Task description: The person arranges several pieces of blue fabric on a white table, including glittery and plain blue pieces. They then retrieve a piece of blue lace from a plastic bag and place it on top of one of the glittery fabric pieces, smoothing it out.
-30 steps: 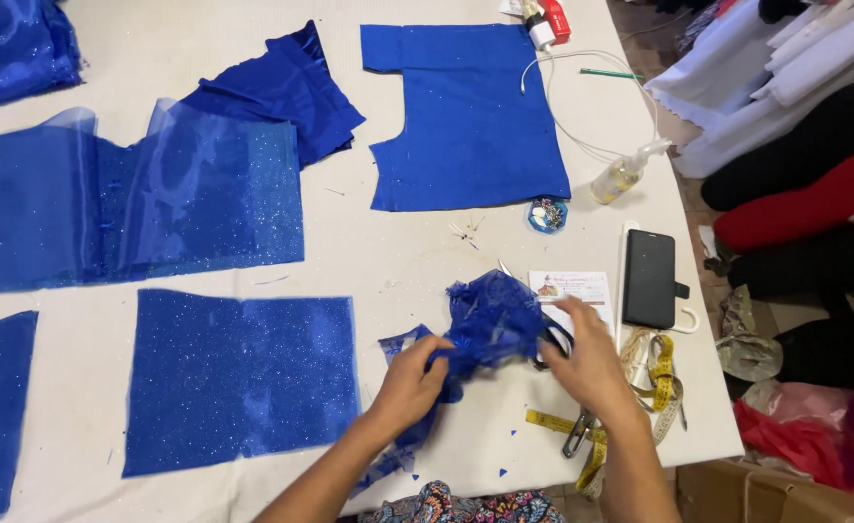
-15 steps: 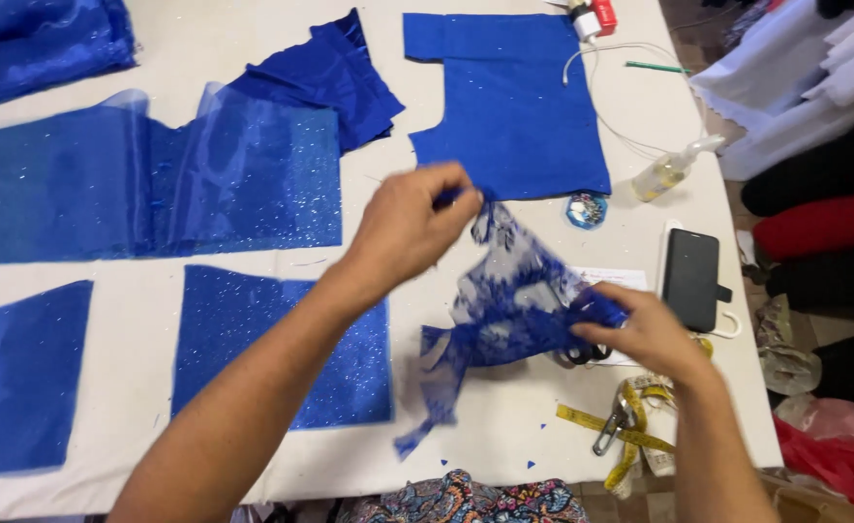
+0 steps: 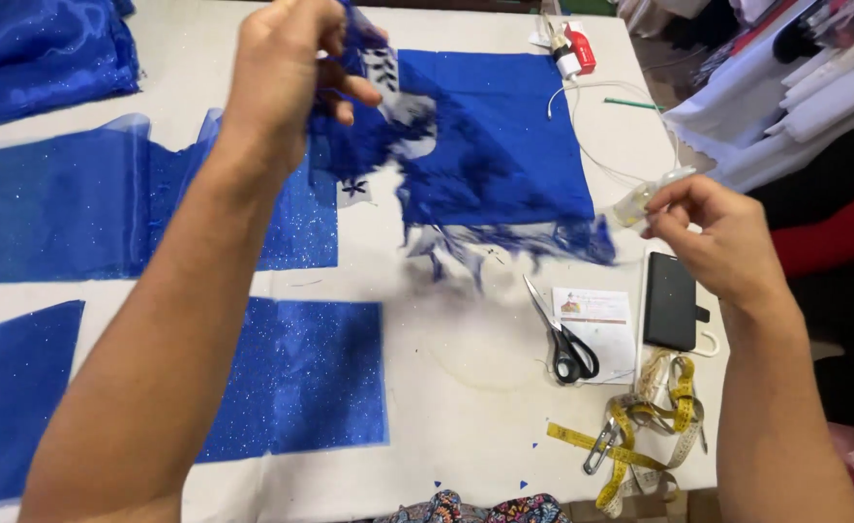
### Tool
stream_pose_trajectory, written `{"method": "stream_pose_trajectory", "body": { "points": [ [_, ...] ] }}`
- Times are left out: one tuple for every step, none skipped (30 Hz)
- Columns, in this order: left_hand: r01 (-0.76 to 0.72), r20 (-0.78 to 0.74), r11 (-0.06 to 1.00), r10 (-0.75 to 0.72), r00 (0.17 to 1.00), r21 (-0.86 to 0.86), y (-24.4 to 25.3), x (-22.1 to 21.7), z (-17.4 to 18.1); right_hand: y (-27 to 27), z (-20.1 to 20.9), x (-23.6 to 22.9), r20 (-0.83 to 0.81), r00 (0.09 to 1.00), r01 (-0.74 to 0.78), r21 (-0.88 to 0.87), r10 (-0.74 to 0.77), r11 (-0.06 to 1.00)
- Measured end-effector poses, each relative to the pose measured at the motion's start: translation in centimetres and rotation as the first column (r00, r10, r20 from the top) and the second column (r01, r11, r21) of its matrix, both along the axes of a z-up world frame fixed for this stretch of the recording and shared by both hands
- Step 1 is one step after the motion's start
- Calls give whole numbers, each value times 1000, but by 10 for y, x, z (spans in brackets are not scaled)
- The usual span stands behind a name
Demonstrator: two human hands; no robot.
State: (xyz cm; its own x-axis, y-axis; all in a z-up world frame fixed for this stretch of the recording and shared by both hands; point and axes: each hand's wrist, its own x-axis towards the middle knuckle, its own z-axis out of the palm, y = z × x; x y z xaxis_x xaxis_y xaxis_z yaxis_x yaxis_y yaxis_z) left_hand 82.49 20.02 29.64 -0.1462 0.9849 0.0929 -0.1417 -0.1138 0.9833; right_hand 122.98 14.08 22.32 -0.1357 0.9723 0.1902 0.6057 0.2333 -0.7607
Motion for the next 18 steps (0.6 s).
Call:
{"method": "stream_pose_trajectory", "body": {
  "points": [
    [24,2,1000,-24,1000,-1,-7,-5,7,-4,7,-5,-20,996,85,-24,-86,996],
    [49,3,999,-49,999,-3,-15,-11,14,-8,13,-10,-38,984,170,-50,-172,984],
    [46,1,999,-46,999,-3,-22,-15,7,-8,2,-7,-40,985,167,-51,-169,985],
    [100,-82,995,-100,992,-5,-28,-19,1,-8,-9,-4,-19,996,83,-20,-83,996],
    [152,-166,988,-152,974,-13,-35,-25,-5,-7,-21,-3,3,1000,-4,8,4,1000],
    [147,-169,989,-148,974,-14,-38,-24,-17,-8,-36,-12,0,1000,-9,8,9,1000],
    [148,-219,989,-147,965,-11,-42,-24,-28,-8,-52,-22,30,1000,-6,-57,8,998],
    [148,-268,989,-145,952,-9,-46,-24,-39,-8,-67,-33,61,998,0,-122,8,993],
    [136,-270,991,-132,954,-7,-39,-25,-46,-4,-81,-49,60,998,-13,-120,20,993],
    [136,-301,991,-131,945,-4,-33,-27,-53,-1,-95,-65,41,998,-51,-144,57,988],
    [134,-333,991,-126,934,2,-28,-29,-60,2,-109,-82,20,995,-92,-164,96,982],
    [118,-337,993,-109,935,7,-27,-30,-59,4,-108,-104,18,994,-108,-159,112,981],
    [121,-320,993,-116,940,-3,-24,-30,-59,5,-105,-126,-22,993,-120,-153,118,981],
    [125,-302,992,-123,945,-12,-22,-30,-58,5,-103,-146,-62,990,-133,-147,125,980],
    [118,-303,993,-116,946,-11,-20,-32,-58,9,-93,-165,-62,989,-140,-146,132,979],
    [127,-325,992,-124,938,-13,-19,-34,-58,13,-83,-183,-128,979,-166,-60,157,984],
    [140,-345,990,-137,929,-16,-17,-35,-58,15,-73,-200,-190,965,-182,25,183,983],
    [136,-344,991,-133,929,-16,-19,-32,-54,19,-60,-213,-189,964,-185,25,186,982]
  ]
}}
